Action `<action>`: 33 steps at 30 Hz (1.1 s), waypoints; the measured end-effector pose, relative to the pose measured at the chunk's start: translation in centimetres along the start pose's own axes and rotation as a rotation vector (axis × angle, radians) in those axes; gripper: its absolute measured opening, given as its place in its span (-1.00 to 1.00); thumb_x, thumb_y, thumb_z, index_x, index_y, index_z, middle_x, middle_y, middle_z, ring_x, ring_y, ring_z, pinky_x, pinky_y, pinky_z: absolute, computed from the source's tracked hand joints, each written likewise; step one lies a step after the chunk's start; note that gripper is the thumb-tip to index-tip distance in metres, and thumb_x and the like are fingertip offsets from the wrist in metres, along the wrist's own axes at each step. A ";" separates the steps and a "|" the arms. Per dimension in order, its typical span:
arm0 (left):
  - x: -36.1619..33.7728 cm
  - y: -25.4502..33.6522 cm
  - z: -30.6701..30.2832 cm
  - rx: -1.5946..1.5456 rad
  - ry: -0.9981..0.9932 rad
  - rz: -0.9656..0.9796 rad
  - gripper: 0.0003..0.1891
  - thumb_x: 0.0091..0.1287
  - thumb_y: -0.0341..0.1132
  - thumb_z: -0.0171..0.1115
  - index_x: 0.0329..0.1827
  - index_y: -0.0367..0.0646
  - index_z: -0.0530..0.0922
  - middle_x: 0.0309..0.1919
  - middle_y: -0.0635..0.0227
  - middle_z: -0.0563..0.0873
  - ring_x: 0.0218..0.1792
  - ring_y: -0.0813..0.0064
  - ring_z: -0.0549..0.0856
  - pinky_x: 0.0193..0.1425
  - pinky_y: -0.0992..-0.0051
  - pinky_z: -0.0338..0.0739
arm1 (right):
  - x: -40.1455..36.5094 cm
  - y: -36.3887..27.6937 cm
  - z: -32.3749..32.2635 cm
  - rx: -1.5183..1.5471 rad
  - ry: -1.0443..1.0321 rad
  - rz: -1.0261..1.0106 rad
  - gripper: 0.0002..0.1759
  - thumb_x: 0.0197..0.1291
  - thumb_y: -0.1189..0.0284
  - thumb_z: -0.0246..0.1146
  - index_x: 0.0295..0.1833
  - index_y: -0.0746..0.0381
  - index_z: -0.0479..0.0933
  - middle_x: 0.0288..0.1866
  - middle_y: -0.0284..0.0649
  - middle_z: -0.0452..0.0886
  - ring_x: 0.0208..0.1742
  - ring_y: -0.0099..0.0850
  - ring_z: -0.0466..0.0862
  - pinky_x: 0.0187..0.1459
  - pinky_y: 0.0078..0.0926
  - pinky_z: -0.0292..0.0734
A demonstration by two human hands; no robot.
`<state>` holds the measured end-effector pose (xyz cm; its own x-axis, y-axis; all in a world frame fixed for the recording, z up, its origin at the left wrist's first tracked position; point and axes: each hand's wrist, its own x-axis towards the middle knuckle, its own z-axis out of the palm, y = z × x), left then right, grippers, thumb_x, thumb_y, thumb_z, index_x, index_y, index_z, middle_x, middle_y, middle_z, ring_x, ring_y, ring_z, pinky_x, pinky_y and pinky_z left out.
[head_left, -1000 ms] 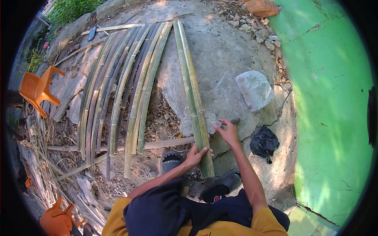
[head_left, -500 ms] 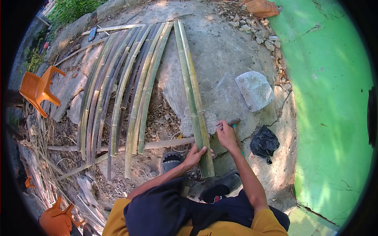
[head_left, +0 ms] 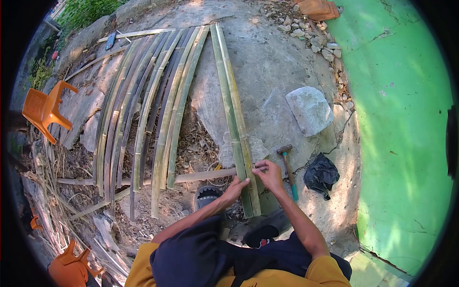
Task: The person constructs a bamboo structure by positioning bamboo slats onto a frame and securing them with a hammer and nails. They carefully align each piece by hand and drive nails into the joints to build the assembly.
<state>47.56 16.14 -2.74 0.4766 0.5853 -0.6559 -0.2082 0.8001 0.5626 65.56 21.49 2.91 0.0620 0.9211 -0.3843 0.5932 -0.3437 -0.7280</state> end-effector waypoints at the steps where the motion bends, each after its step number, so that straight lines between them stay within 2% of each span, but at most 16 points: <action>1: 0.4 -0.5 -0.1 0.060 -0.004 0.040 -0.37 0.65 -0.14 0.10 0.63 -0.22 0.12 0.43 0.24 0.43 0.44 0.41 0.40 0.51 0.32 0.34 | 0.1 0.3 0.1 -0.001 0.000 0.001 -0.72 0.13 0.35 0.56 -0.10 0.26 0.73 -0.28 -0.18 0.81 -0.25 -0.36 0.80 -0.19 -0.34 0.63; 6: -0.6 0.5 1.5 0.244 0.052 0.148 -0.28 0.43 -0.06 0.44 0.47 -0.28 0.31 0.26 0.11 0.39 0.36 0.25 0.46 0.46 0.30 0.40 | 0.4 0.1 0.1 0.020 -0.012 0.029 -0.75 0.11 0.44 0.57 -0.12 0.30 0.74 -0.33 -0.20 0.80 -0.29 -0.47 0.76 -0.24 -0.42 0.62; 8: -0.4 -0.2 2.3 0.273 0.120 0.363 -0.26 0.29 -0.24 0.59 0.39 -0.30 0.32 0.17 0.14 0.50 0.22 0.34 0.60 0.28 0.32 0.58 | 0.0 -0.6 0.1 0.056 -0.022 0.077 -0.76 0.13 0.45 0.57 -0.13 0.31 0.73 -0.32 -0.22 0.80 -0.28 -0.52 0.75 -0.24 -0.46 0.61; 12: -0.5 0.3 3.4 0.117 0.119 0.336 -0.34 0.25 -0.40 0.58 0.30 -0.30 0.33 -0.01 0.22 0.62 0.01 0.45 0.72 0.10 0.39 0.68 | -0.1 -0.5 0.4 0.194 -0.018 0.128 -0.79 0.14 0.49 0.55 -0.13 0.32 0.73 -0.32 -0.24 0.79 -0.30 -0.60 0.71 -0.30 -0.51 0.57; 14: -0.8 0.4 3.8 0.046 0.173 0.331 -0.45 0.28 -0.47 0.53 0.20 -0.28 0.35 -0.15 0.30 0.69 -0.19 0.53 0.77 -0.06 0.47 0.72 | 0.4 0.2 0.1 0.148 -0.014 0.046 -0.79 0.16 0.47 0.54 -0.13 0.32 0.72 -0.35 -0.25 0.78 -0.33 -0.59 0.70 -0.30 -0.49 0.57; 16: -0.3 -0.6 3.4 0.053 0.163 0.344 -0.45 0.30 -0.48 0.51 0.21 -0.29 0.33 -0.15 0.30 0.68 -0.20 0.52 0.77 -0.06 0.47 0.72 | 0.5 -0.6 -0.3 0.114 -0.016 -0.037 -0.78 0.17 0.45 0.53 -0.14 0.32 0.71 -0.38 -0.25 0.76 -0.35 -0.57 0.69 -0.30 -0.48 0.56; 19: -0.2 -0.1 3.4 0.084 0.134 0.353 -0.45 0.34 -0.52 0.45 0.23 -0.28 0.25 -0.14 0.25 0.68 -0.20 0.46 0.79 -0.07 0.44 0.75 | 0.7 -1.1 -1.9 -0.140 -0.094 -0.039 -0.83 0.28 0.47 0.37 -0.11 0.35 0.65 -0.49 -0.20 0.67 -0.41 -0.37 0.70 -0.30 -0.31 0.59; 21: -0.6 -0.1 3.3 0.112 0.128 0.342 -0.44 0.37 -0.56 0.41 0.25 -0.27 0.20 -0.13 0.21 0.69 -0.20 0.42 0.81 -0.07 0.41 0.78 | 1.2 -0.4 -2.2 -0.188 -0.086 -0.021 -0.85 0.36 0.52 0.16 -0.06 0.35 0.58 -0.41 -0.14 0.65 -0.37 -0.29 0.70 -0.26 -0.28 0.57; 22: -0.3 -0.5 3.2 0.105 0.133 0.346 -0.44 0.37 -0.56 0.41 0.25 -0.27 0.20 -0.12 0.20 0.68 -0.20 0.41 0.81 -0.07 0.41 0.78 | 1.6 0.9 -2.1 -0.191 -0.089 -0.027 -0.85 0.36 0.52 0.16 -0.06 0.35 0.58 -0.41 -0.14 0.65 -0.37 -0.29 0.70 -0.26 -0.28 0.57; 24: -0.1 -0.3 3.3 0.096 0.135 0.354 -0.44 0.37 -0.56 0.41 0.25 -0.27 0.19 -0.11 0.20 0.68 -0.20 0.40 0.81 -0.07 0.40 0.78 | 2.0 1.8 -2.1 -0.041 -0.096 -0.295 -0.76 0.36 0.64 -0.02 0.01 0.35 0.53 -0.25 -0.10 0.67 -0.28 -0.27 0.71 -0.22 -0.27 0.57; 25: -0.4 0.0 3.3 0.090 0.125 0.345 -0.46 0.37 -0.58 0.38 0.24 -0.26 0.19 -0.11 0.19 0.68 -0.19 0.39 0.81 -0.06 0.39 0.78 | 2.1 1.5 -2.3 -0.042 -0.096 -0.297 -0.76 0.36 0.64 -0.02 0.01 0.35 0.53 -0.25 -0.10 0.67 -0.28 -0.27 0.71 -0.22 -0.27 0.57; 27: -1.0 0.8 3.3 0.084 0.116 0.334 -0.48 0.38 -0.60 0.34 0.24 -0.26 0.20 -0.10 0.17 0.68 -0.18 0.37 0.82 -0.06 0.38 0.78 | 2.0 0.2 -3.1 -0.020 -0.275 -0.298 -0.72 0.36 0.72 -0.07 0.05 0.36 0.51 -0.14 -0.09 0.65 -0.14 -0.29 0.75 -0.11 -0.28 0.63; 30: -1.3 1.3 3.0 -0.097 0.050 0.244 -0.61 0.50 -0.39 0.20 0.23 -0.27 0.21 -0.06 0.09 0.67 -0.19 0.36 0.80 -0.03 0.38 0.75 | 1.0 -3.4 -2.5 0.217 -0.150 -0.266 -0.77 0.35 0.77 0.05 0.04 0.38 0.50 -0.16 -0.14 0.65 -0.14 -0.34 0.78 -0.05 -0.33 0.68; 31: -1.3 1.4 2.9 -0.190 0.028 0.194 -0.66 0.56 -0.26 0.05 0.22 -0.27 0.24 -0.06 0.08 0.67 -0.18 0.31 0.80 -0.01 0.32 0.75 | 0.7 -4.1 -2.3 0.217 -0.151 -0.264 -0.77 0.35 0.77 0.05 0.04 0.38 0.50 -0.16 -0.14 0.65 -0.14 -0.34 0.78 -0.05 -0.33 0.68; 32: -1.3 1.5 2.7 -0.283 0.005 0.144 -0.64 0.62 -0.14 -0.09 0.20 -0.27 0.27 -0.07 0.08 0.68 -0.17 0.27 0.80 0.01 0.26 0.74 | 0.4 -4.6 -2.1 0.225 -0.115 -0.215 -0.79 0.32 0.75 0.17 0.03 0.37 0.51 -0.16 -0.16 0.66 -0.15 -0.38 0.78 -0.05 -0.37 0.69; 33: -0.9 0.9 2.4 -0.284 0.007 0.143 -0.64 0.62 -0.14 -0.09 0.20 -0.27 0.27 -0.07 0.08 0.68 -0.17 0.27 0.80 0.01 0.26 0.74 | 0.3 -4.9 -1.8 0.234 -0.079 -0.168 -0.77 0.28 0.73 0.28 0.03 0.37 0.52 -0.16 -0.19 0.68 -0.16 -0.43 0.79 -0.05 -0.41 0.71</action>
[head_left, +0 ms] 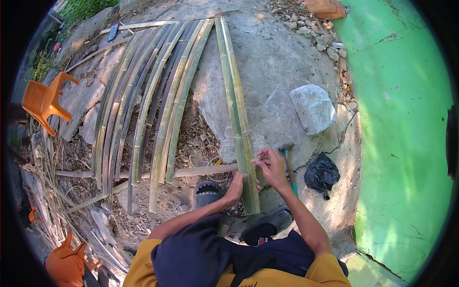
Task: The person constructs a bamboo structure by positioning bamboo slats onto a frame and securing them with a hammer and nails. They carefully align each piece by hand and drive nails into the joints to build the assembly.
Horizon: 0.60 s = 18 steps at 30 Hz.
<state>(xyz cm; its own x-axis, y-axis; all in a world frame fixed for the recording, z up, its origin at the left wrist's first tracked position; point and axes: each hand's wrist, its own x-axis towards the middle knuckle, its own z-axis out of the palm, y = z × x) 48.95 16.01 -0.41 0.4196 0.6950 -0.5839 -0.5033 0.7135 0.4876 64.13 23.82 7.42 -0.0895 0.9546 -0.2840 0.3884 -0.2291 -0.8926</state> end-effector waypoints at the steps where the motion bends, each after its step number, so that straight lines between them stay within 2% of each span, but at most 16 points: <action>1: 0.4 -0.4 -0.5 -0.028 -0.043 -0.046 -0.52 0.62 -0.03 -0.24 0.28 -0.30 0.29 -0.03 0.07 0.68 -0.13 0.25 0.80 0.09 0.20 0.72 | -0.1 0.0 0.5 0.001 -0.001 -0.001 -0.77 0.28 0.73 0.28 0.03 0.37 0.52 -0.16 -0.19 0.68 -0.16 -0.43 0.79 -0.05 -0.41 0.71; 2: 0.6 -1.0 -0.9 -0.056 -0.085 -0.094 -0.38 0.61 0.08 -0.39 0.36 -0.32 0.30 0.01 0.07 0.69 -0.08 0.24 0.79 0.16 0.14 0.69 | -0.4 0.2 1.1 0.059 0.010 0.013 -0.75 0.25 0.71 0.36 0.01 0.37 0.52 -0.18 -0.20 0.69 -0.16 -0.44 0.80 -0.07 -0.45 0.72; 4: 0.4 -0.7 -0.6 -0.039 -0.039 -0.087 -0.35 0.62 0.11 -0.41 0.35 -0.30 0.35 0.04 0.09 0.68 -0.04 0.27 0.77 0.18 0.19 0.68 | -0.8 1.5 1.9 0.119 0.021 0.026 -0.71 0.21 0.69 0.44 0.00 0.36 0.53 -0.20 -0.21 0.70 -0.15 -0.46 0.81 -0.10 -0.50 0.74; 5: 0.3 -0.5 -0.4 -0.022 0.007 -0.080 -0.31 0.62 0.15 -0.44 0.34 -0.29 0.40 0.06 0.12 0.67 -0.01 0.31 0.75 0.19 0.25 0.66 | -0.8 2.6 2.4 0.040 0.017 -0.051 -0.71 0.20 0.67 0.45 -0.02 0.33 0.54 -0.23 -0.20 0.73 -0.16 -0.45 0.82 -0.12 -0.50 0.74; 6: 1.0 -1.8 -1.3 -0.023 0.009 -0.080 -0.31 0.62 0.15 -0.44 0.34 -0.29 0.40 0.06 0.12 0.67 -0.01 0.31 0.75 0.19 0.25 0.66 | -1.0 3.3 2.7 -0.040 0.014 -0.126 -0.72 0.19 0.65 0.46 -0.04 0.30 0.54 -0.27 -0.20 0.76 -0.17 -0.44 0.83 -0.13 -0.49 0.74; 8: 3.2 -5.6 -4.0 0.081 0.142 -0.011 -0.26 0.63 0.25 -0.41 0.39 -0.28 0.38 0.11 0.18 0.65 0.09 0.42 0.69 0.23 0.33 0.61 | -1.4 3.5 3.3 -0.001 0.030 -0.125 -0.73 0.19 0.65 0.46 -0.07 0.30 0.53 -0.28 -0.18 0.76 -0.17 -0.42 0.84 -0.12 -0.48 0.75; 11: 3.3 -5.9 -4.4 0.180 0.156 -0.017 -0.22 0.63 0.32 -0.38 0.41 -0.27 0.36 0.14 0.24 0.64 0.14 0.47 0.63 0.25 0.37 0.57 | -1.9 3.6 4.2 0.059 0.093 -0.128 -0.74 0.18 0.66 0.46 -0.12 0.31 0.51 -0.29 -0.17 0.77 -0.16 -0.40 0.85 -0.10 -0.44 0.76; 16: 2.2 -3.5 -2.2 0.199 0.098 0.113 -0.25 0.65 0.28 -0.36 0.51 -0.20 0.31 0.19 0.25 0.62 0.17 0.46 0.64 0.28 0.37 0.56 | -2.0 3.4 4.7 0.030 0.155 -0.122 -0.71 0.18 0.67 0.45 -0.11 0.31 0.46 -0.26 -0.15 0.79 -0.15 -0.37 0.85 -0.09 -0.41 0.76; 18: 2.4 -3.5 -2.3 0.197 0.066 0.171 -0.27 0.65 0.27 -0.36 0.54 -0.18 0.29 0.20 0.25 0.61 0.18 0.45 0.64 0.29 0.37 0.56 | -1.9 3.3 4.6 0.056 0.143 -0.128 -0.65 0.18 0.67 0.45 -0.04 0.30 0.43 -0.24 -0.13 0.79 -0.15 -0.37 0.85 -0.09 -0.41 0.76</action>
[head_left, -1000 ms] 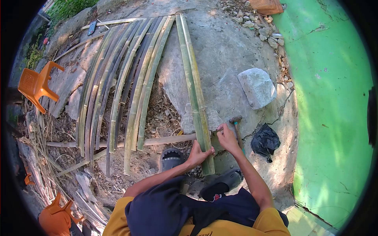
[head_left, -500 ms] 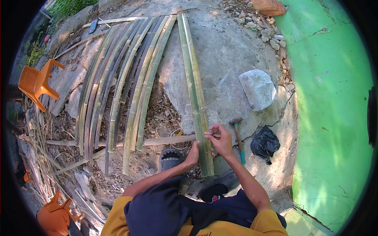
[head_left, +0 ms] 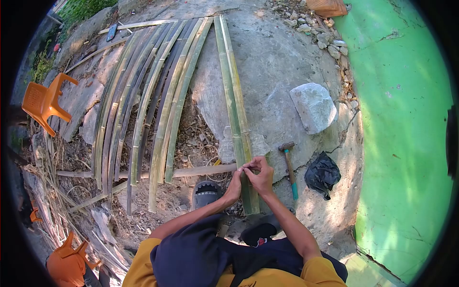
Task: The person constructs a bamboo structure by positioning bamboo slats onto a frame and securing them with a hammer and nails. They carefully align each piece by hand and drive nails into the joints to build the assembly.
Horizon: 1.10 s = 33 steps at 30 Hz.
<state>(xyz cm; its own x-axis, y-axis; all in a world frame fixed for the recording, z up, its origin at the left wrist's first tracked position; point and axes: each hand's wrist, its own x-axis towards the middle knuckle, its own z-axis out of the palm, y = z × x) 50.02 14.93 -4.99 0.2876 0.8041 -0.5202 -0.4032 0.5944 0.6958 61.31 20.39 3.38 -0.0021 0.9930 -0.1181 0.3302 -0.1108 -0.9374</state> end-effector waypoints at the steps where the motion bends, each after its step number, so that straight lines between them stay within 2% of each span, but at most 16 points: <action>1: 0.2 -1.0 -0.5 0.018 0.023 -0.042 -0.27 0.66 0.26 -0.37 0.56 -0.17 0.27 0.23 0.23 0.60 0.20 0.44 0.63 0.31 0.37 0.55 | 0.1 -0.2 0.0 0.000 0.001 0.000 -0.65 0.18 0.67 0.45 -0.04 0.30 0.43 -0.24 -0.13 0.79 -0.15 -0.37 0.85 -0.09 -0.41 0.76; 6: -0.5 1.0 0.1 -0.052 -0.006 -0.105 -0.27 0.66 0.25 -0.38 0.58 -0.16 0.25 0.27 0.21 0.58 0.23 0.43 0.62 0.32 0.36 0.55 | 0.6 -0.9 -0.1 -0.012 -0.029 0.009 -0.60 0.21 0.65 0.45 0.05 0.29 0.40 -0.24 -0.13 0.80 -0.17 -0.38 0.84 -0.11 -0.42 0.76; 8: -0.8 2.2 0.8 -0.044 0.014 -0.041 -0.25 0.65 0.27 -0.38 0.56 -0.19 0.27 0.26 0.21 0.59 0.21 0.44 0.64 0.29 0.33 0.57 | 0.5 -1.1 0.1 -0.012 -0.021 0.005 -0.61 0.22 0.65 0.45 0.05 0.30 0.41 -0.24 -0.13 0.80 -0.17 -0.40 0.84 -0.11 -0.43 0.76; 12: -0.7 1.5 -0.1 -0.085 -0.027 -0.100 -0.23 0.63 0.28 -0.35 0.52 -0.24 0.29 0.25 0.20 0.60 0.17 0.43 0.66 0.29 0.28 0.58 | 0.3 -0.5 0.3 0.038 0.017 0.013 -0.64 0.23 0.61 0.48 0.04 0.32 0.47 -0.25 -0.15 0.79 -0.19 -0.45 0.83 -0.12 -0.46 0.76; 14: -0.6 0.7 -1.1 -0.114 0.019 -0.376 -0.37 0.62 0.20 -0.25 0.34 -0.19 0.42 0.14 0.28 0.62 0.14 0.45 0.62 0.29 0.35 0.51 | 0.3 -0.7 0.0 0.049 0.021 0.044 -0.68 0.22 0.60 0.49 -0.01 0.33 0.51 -0.24 -0.17 0.79 -0.17 -0.46 0.82 -0.09 -0.48 0.76; 15: -0.5 0.8 -1.5 -0.104 0.009 -0.345 -0.37 0.62 0.20 -0.25 0.34 -0.19 0.42 0.14 0.28 0.62 0.14 0.45 0.62 0.29 0.35 0.51 | 0.4 -0.7 0.0 0.060 0.019 0.097 -0.72 0.20 0.59 0.50 -0.06 0.35 0.56 -0.23 -0.19 0.79 -0.15 -0.47 0.82 -0.06 -0.50 0.76; 17: 0.0 1.3 -2.4 -0.012 -0.124 -0.410 -0.42 0.59 0.19 -0.19 0.25 -0.15 0.44 0.00 0.33 0.63 -0.01 0.48 0.64 0.13 0.30 0.59 | 0.5 -0.8 -0.3 0.031 0.000 0.061 -0.77 0.21 0.58 0.50 -0.09 0.36 0.60 -0.23 -0.20 0.79 -0.15 -0.48 0.82 -0.06 -0.50 0.76; 19: -0.9 5.2 -1.6 0.144 -0.154 -0.444 -0.43 0.59 0.16 -0.19 0.31 -0.15 0.38 0.04 0.31 0.62 0.02 0.46 0.65 0.14 0.25 0.61 | 0.8 -0.8 -0.6 -0.001 -0.013 0.024 -0.81 0.21 0.58 0.50 -0.12 0.38 0.65 -0.23 -0.21 0.79 -0.15 -0.49 0.82 -0.06 -0.51 0.76; 20: -0.3 3.9 -3.1 0.222 -0.196 -0.442 -0.43 0.60 0.11 -0.20 0.40 -0.17 0.29 0.13 0.25 0.61 0.10 0.40 0.66 0.18 0.21 0.63 | 0.9 -0.8 -0.7 -0.007 -0.030 0.031 -0.83 0.22 0.58 0.50 -0.11 0.37 0.68 -0.22 -0.22 0.79 -0.15 -0.49 0.82 -0.05 -0.51 0.75; 23: -1.5 6.8 -3.8 0.283 -0.342 -0.354 -0.41 0.62 0.00 -0.16 0.55 -0.20 0.20 0.29 0.15 0.55 0.24 0.25 0.62 0.20 0.08 0.64 | 0.9 -0.1 -0.9 0.033 -0.056 0.034 -0.83 0.24 0.58 0.48 -0.08 0.37 0.71 -0.20 -0.22 0.80 -0.16 -0.50 0.81 -0.05 -0.52 0.74; 24: -2.0 6.8 -4.5 0.425 -0.269 -0.355 -0.44 0.60 -0.03 -0.10 0.47 -0.27 0.36 0.25 0.07 0.63 0.20 0.19 0.67 0.18 0.12 0.65 | 1.0 -0.1 -1.2 0.080 -0.077 0.063 -0.82 0.25 0.57 0.47 -0.05 0.36 0.72 -0.19 -0.22 0.80 -0.16 -0.50 0.81 -0.04 -0.52 0.74; 25: -1.9 7.8 -5.3 0.430 -0.273 -0.343 -0.44 0.60 -0.03 -0.10 0.47 -0.27 0.36 0.25 0.07 0.63 0.20 0.19 0.67 0.18 0.12 0.65 | 1.6 -0.2 -1.5 0.078 -0.072 0.051 -0.82 0.25 0.57 0.47 -0.05 0.36 0.72 -0.19 -0.22 0.80 -0.16 -0.50 0.81 -0.04 -0.52 0.74; 27: -2.5 9.0 -6.5 1.041 -0.333 -0.234 -0.57 0.52 -0.20 0.08 0.31 -0.30 0.54 0.15 0.00 0.72 0.12 0.10 0.72 0.13 0.23 0.66 | 1.2 -0.2 -2.2 0.011 -0.088 0.031 -0.81 0.26 0.52 0.47 -0.04 0.34 0.74 -0.20 -0.23 0.81 -0.17 -0.51 0.82 -0.09 -0.50 0.73; 29: -3.9 10.9 -6.3 1.078 -0.202 0.152 -0.74 0.37 -0.41 0.26 0.08 -0.30 0.65 -0.07 0.03 0.76 -0.01 0.02 0.73 0.06 0.24 0.64 | 1.9 -0.6 -3.0 0.010 -0.074 0.058 -0.82 0.26 0.52 0.47 -0.05 0.33 0.75 -0.19 -0.22 0.82 -0.18 -0.51 0.82 -0.10 -0.51 0.72; 31: -4.2 11.5 -5.9 1.001 -0.137 0.401 -0.68 0.21 -0.52 0.41 0.04 -0.23 0.63 -0.11 0.13 0.73 -0.04 0.09 0.71 0.03 0.20 0.59 | 0.3 -0.8 -3.4 0.001 -0.068 0.129 -0.83 0.25 0.53 0.47 -0.06 0.33 0.76 -0.19 -0.21 0.83 -0.20 -0.51 0.81 -0.12 -0.53 0.70; 33: -3.8 12.1 -5.4 1.091 -0.110 0.558 -0.64 0.15 -0.42 0.53 -0.01 -0.17 0.61 -0.16 0.24 0.68 -0.02 0.18 0.66 0.10 0.20 0.50 | 0.2 -1.2 -3.3 -0.009 -0.075 0.179 -0.83 0.25 0.53 0.48 -0.07 0.34 0.76 -0.20 -0.21 0.82 -0.21 -0.51 0.81 -0.13 -0.54 0.70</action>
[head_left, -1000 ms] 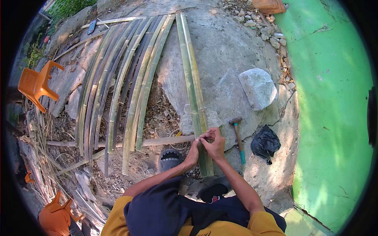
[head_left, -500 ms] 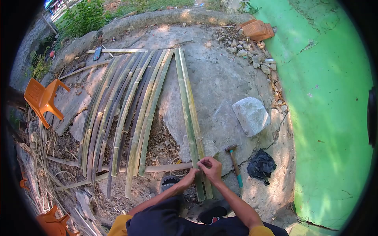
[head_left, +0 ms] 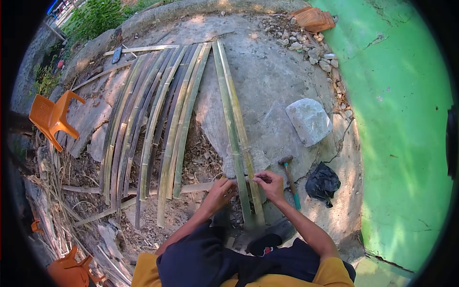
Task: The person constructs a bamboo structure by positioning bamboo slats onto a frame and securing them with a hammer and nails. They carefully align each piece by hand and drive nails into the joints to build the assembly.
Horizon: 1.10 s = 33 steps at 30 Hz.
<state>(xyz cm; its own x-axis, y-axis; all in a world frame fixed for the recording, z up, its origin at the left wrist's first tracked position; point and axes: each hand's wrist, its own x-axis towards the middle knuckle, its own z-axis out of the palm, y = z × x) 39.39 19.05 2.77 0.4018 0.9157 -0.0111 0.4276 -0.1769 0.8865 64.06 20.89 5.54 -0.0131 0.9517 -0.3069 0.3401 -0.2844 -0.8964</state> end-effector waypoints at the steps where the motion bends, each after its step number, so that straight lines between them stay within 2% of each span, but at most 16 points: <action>1: 0.2 -0.4 0.2 -0.010 -0.009 -0.013 -0.64 0.15 -0.42 0.53 -0.01 -0.17 0.61 -0.16 0.24 0.68 -0.02 0.18 0.66 0.10 0.20 0.50 | 0.1 -0.1 -0.1 -0.014 0.009 -0.019 -0.84 0.25 0.53 0.48 -0.08 0.34 0.76 -0.20 -0.21 0.83 -0.21 -0.52 0.81 -0.14 -0.54 0.69; 3: 1.1 -1.2 1.0 0.100 0.030 0.136 -0.57 0.07 -0.31 0.60 -0.01 -0.10 0.60 -0.12 0.32 0.67 0.05 0.23 0.62 0.20 0.24 0.41 | 0.2 -0.1 -0.4 -0.038 0.021 -0.031 -0.85 0.24 0.54 0.48 -0.09 0.34 0.77 -0.21 -0.21 0.83 -0.21 -0.52 0.80 -0.14 -0.55 0.69; 6: 1.8 -2.2 1.0 0.064 0.030 0.103 -0.53 0.03 -0.25 0.62 -0.01 -0.06 0.60 -0.13 0.36 0.67 0.06 0.25 0.61 0.24 0.23 0.36 | -0.1 0.1 0.3 0.054 0.044 -0.031 -0.90 0.25 0.58 0.47 -0.15 0.37 0.77 -0.17 -0.24 0.82 -0.15 -0.53 0.79 -0.07 -0.57 0.70; 9: 2.1 -2.6 1.4 0.091 0.064 0.159 -0.53 0.00 -0.22 0.63 -0.05 -0.07 0.61 -0.16 0.39 0.68 0.03 0.27 0.63 0.21 0.25 0.38 | -0.6 0.5 1.0 -0.003 0.050 -0.067 -0.86 0.27 0.60 0.46 -0.07 0.37 0.76 -0.16 -0.26 0.81 -0.14 -0.54 0.78 -0.05 -0.57 0.70; 14: 2.6 -2.5 1.6 0.101 0.074 0.191 -0.57 0.00 -0.21 0.63 -0.11 -0.07 0.63 -0.21 0.43 0.69 -0.01 0.31 0.65 0.20 0.29 0.38 | -0.6 1.7 1.8 0.196 0.182 0.039 -0.74 0.27 0.56 0.48 0.04 0.36 0.68 -0.18 -0.24 0.80 -0.13 -0.56 0.76 -0.03 -0.56 0.69; 16: 2.8 -3.1 2.1 0.053 0.093 0.245 -0.62 0.00 -0.20 0.62 -0.15 -0.05 0.64 -0.21 0.46 0.70 -0.04 0.36 0.65 0.15 0.32 0.37 | -0.8 2.0 1.9 0.199 0.179 0.075 -0.75 0.27 0.55 0.48 0.03 0.35 0.67 -0.18 -0.24 0.79 -0.12 -0.57 0.76 -0.02 -0.58 0.68; 22: 3.7 -3.5 2.3 0.057 0.040 0.252 -0.66 -0.01 -0.16 0.64 -0.23 0.03 0.66 -0.28 0.54 0.69 -0.13 0.43 0.60 0.03 0.36 0.28 | -0.9 2.5 2.5 0.212 0.187 0.130 -0.78 0.27 0.54 0.49 -0.01 0.35 0.66 -0.19 -0.27 0.79 -0.13 -0.59 0.75 -0.02 -0.61 0.67; 28: 4.7 -3.9 1.7 -0.008 -0.040 0.229 -0.62 -0.03 -0.08 0.66 -0.25 0.04 0.66 -0.31 0.57 0.68 -0.15 0.45 0.58 0.02 0.36 0.25 | -0.9 2.7 2.0 0.187 0.170 0.098 -0.82 0.27 0.53 0.50 -0.09 0.35 0.67 -0.23 -0.29 0.79 -0.18 -0.60 0.74 -0.06 -0.61 0.66; 33: 4.9 -3.4 1.3 0.043 -0.027 0.254 -0.61 -0.02 -0.03 0.65 -0.26 0.03 0.65 -0.31 0.56 0.68 -0.14 0.44 0.58 0.04 0.35 0.25 | -0.7 2.3 2.3 0.174 0.160 0.083 -0.84 0.26 0.53 0.50 -0.13 0.34 0.67 -0.25 -0.30 0.79 -0.20 -0.61 0.74 -0.08 -0.61 0.65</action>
<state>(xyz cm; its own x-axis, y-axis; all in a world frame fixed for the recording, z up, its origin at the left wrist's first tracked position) 40.95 23.62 -0.94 0.5220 0.8299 0.1969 0.3439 -0.4160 0.8418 62.74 19.26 2.94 0.1618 0.9265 -0.3398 0.1662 -0.3650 -0.9161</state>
